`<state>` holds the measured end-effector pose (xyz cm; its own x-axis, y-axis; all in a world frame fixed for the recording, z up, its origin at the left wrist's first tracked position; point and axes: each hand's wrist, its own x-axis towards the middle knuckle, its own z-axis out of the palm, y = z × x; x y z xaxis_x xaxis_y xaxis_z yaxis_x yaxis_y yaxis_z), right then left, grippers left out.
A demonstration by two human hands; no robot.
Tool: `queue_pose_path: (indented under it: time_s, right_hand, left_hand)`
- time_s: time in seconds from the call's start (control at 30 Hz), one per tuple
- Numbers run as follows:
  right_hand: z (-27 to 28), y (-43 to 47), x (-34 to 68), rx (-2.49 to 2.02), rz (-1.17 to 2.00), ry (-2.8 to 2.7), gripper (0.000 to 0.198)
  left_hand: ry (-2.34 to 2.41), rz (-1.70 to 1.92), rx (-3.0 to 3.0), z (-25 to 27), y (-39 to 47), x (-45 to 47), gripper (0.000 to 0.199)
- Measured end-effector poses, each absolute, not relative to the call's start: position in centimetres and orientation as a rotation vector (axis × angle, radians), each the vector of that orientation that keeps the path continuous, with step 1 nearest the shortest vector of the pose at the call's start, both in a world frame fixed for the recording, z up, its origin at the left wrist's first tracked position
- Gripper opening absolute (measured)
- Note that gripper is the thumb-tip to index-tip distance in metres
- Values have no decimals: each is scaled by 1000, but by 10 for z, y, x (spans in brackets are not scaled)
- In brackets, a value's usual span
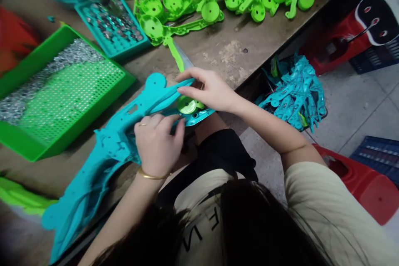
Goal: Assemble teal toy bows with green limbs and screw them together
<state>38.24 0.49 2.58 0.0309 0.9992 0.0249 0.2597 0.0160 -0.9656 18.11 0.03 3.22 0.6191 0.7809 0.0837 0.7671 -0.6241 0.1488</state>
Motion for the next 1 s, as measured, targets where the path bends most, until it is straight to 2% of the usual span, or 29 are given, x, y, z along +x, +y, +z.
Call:
queue_pose_path:
  time_s: [0.23, 0.47, 0.63, 1.0]
  right_hand:
    - [14, 12, 381, -1447, 1056, -1359, 38]
    - [13, 17, 382, -1474, 1046, -1381, 31]
    - [11, 17, 382, -1464, 1058, -1389, 33]
    - [12, 19, 380, -1456, 1052, -1414, 31]
  left_hand:
    - [1398, 99, 2564, 28, 12, 196, 30]
    - [1155, -128, 2800, 46, 17, 192, 29]
    - [1111, -87, 2924, 47, 14, 188, 32]
    - [1215, 159, 2768, 33, 12, 184, 27]
